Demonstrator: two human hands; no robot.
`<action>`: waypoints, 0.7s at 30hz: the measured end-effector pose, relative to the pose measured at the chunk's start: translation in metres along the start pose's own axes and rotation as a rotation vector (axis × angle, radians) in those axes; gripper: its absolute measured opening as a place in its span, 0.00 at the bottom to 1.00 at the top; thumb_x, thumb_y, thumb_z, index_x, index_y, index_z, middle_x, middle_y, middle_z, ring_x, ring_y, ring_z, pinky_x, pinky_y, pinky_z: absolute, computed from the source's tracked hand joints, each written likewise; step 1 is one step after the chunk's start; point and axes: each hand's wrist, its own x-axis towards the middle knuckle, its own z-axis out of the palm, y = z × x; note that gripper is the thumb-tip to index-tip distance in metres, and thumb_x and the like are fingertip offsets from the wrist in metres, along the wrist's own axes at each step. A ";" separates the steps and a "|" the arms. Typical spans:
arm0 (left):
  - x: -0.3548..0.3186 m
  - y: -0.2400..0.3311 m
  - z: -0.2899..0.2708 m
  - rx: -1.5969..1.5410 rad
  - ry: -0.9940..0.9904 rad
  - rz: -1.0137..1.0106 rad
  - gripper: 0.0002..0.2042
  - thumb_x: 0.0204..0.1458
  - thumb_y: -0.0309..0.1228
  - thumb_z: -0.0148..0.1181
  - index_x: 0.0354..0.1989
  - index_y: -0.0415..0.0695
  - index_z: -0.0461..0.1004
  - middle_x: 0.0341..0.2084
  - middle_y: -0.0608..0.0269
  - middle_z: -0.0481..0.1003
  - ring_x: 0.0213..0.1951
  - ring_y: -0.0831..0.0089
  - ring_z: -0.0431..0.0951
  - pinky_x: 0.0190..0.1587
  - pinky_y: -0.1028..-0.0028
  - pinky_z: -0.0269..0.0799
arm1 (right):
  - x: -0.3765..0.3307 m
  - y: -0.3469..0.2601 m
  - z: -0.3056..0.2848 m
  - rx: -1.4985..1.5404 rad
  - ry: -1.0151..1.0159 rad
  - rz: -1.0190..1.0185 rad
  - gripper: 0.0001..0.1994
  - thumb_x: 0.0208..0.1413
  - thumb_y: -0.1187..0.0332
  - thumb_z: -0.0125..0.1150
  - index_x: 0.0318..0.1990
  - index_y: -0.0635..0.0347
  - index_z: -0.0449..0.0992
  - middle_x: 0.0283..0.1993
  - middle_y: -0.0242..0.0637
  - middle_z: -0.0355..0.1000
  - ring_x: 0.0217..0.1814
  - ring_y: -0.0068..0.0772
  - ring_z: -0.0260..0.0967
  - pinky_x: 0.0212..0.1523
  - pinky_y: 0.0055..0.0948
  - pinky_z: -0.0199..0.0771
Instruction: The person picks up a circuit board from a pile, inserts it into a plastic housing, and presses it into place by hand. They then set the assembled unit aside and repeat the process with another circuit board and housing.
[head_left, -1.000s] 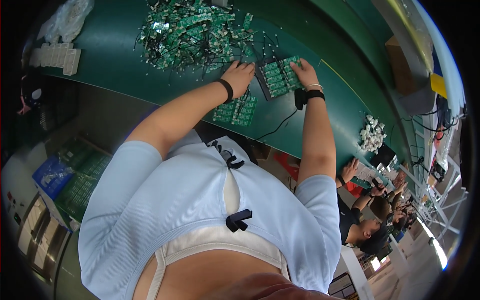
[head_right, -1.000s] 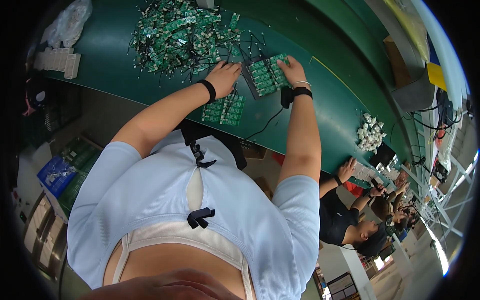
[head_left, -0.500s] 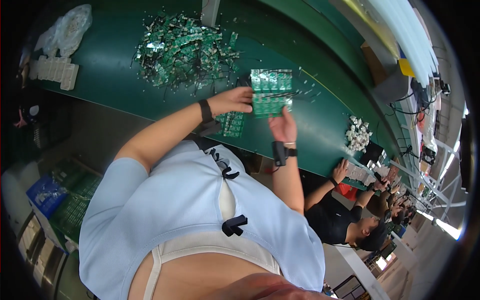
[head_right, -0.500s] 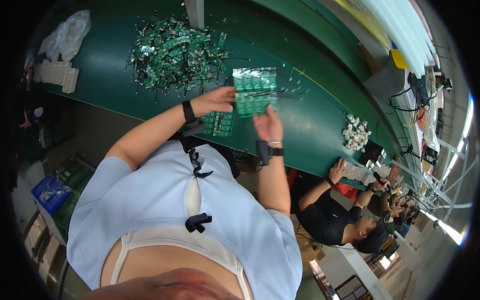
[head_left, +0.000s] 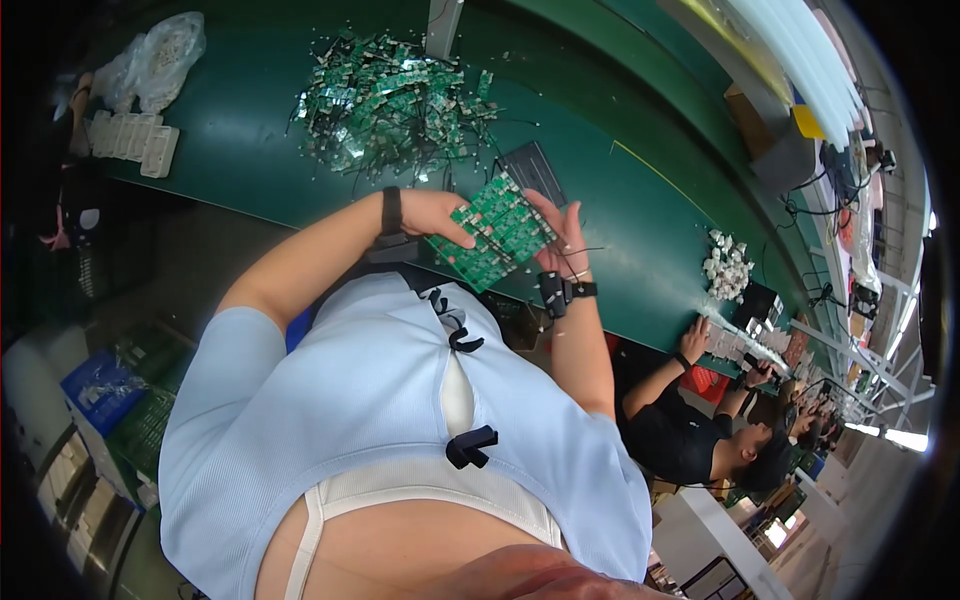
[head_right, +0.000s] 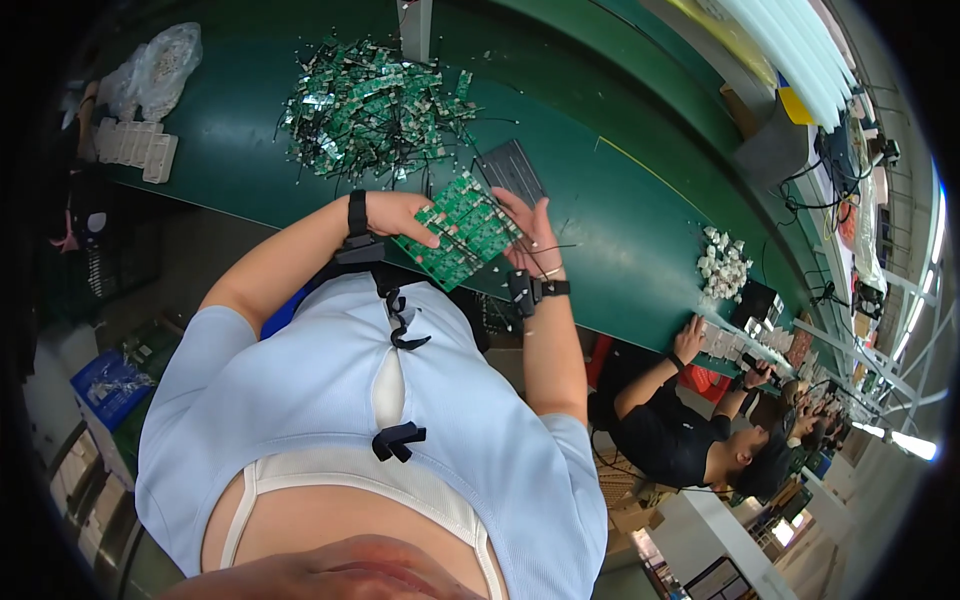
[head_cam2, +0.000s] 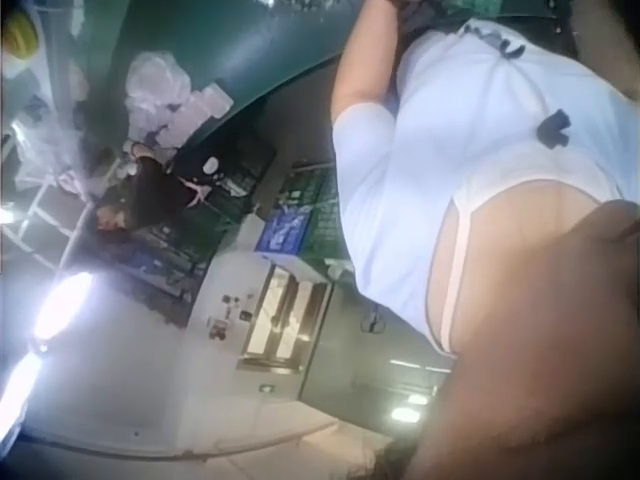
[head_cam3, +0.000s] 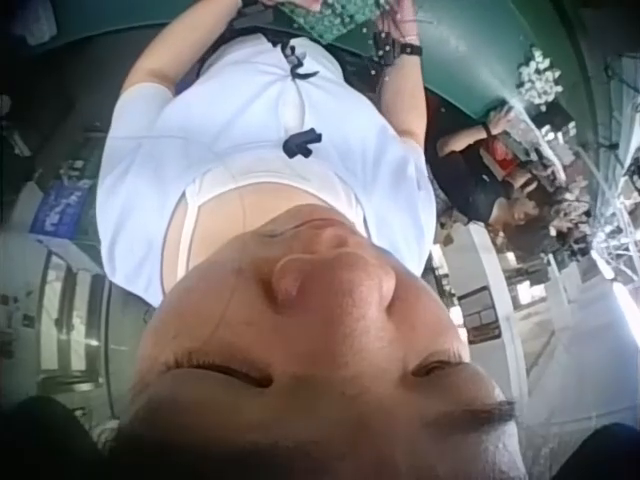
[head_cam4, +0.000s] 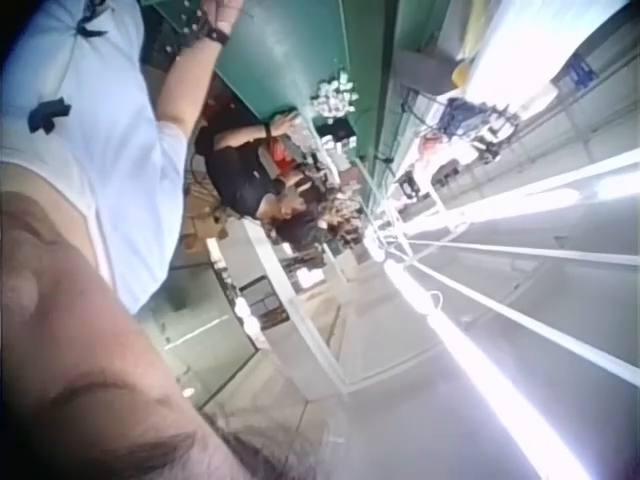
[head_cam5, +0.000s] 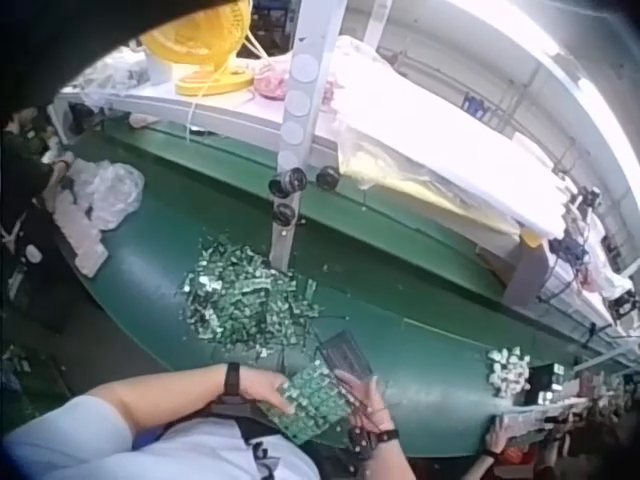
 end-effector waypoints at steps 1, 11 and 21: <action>0.001 -0.001 -0.005 0.098 -0.025 -0.067 0.16 0.58 0.28 0.63 0.54 0.39 0.74 0.43 0.64 0.79 0.45 0.74 0.78 0.49 0.68 0.76 | -0.001 -0.013 0.003 -0.116 -0.109 0.104 0.26 0.69 0.59 0.51 0.68 0.62 0.60 0.63 0.40 0.68 0.59 0.33 0.70 0.59 0.32 0.70; 0.014 0.018 -0.007 0.512 -0.121 -0.145 0.17 0.56 0.32 0.66 0.51 0.38 0.75 0.41 0.62 0.79 0.39 0.75 0.79 0.43 0.72 0.77 | -0.003 0.038 0.039 -1.208 0.250 -0.376 0.16 0.69 0.61 0.52 0.54 0.63 0.74 0.44 0.36 0.77 0.41 0.24 0.71 0.44 0.24 0.71; 0.048 0.004 -0.036 0.806 0.746 0.106 0.27 0.52 0.34 0.67 0.61 0.40 0.68 0.62 0.52 0.67 0.60 0.62 0.70 0.60 0.62 0.67 | -0.029 0.000 -0.001 -1.802 1.104 -0.591 0.12 0.67 0.58 0.52 0.48 0.54 0.75 0.35 0.45 0.78 0.32 0.48 0.77 0.30 0.41 0.74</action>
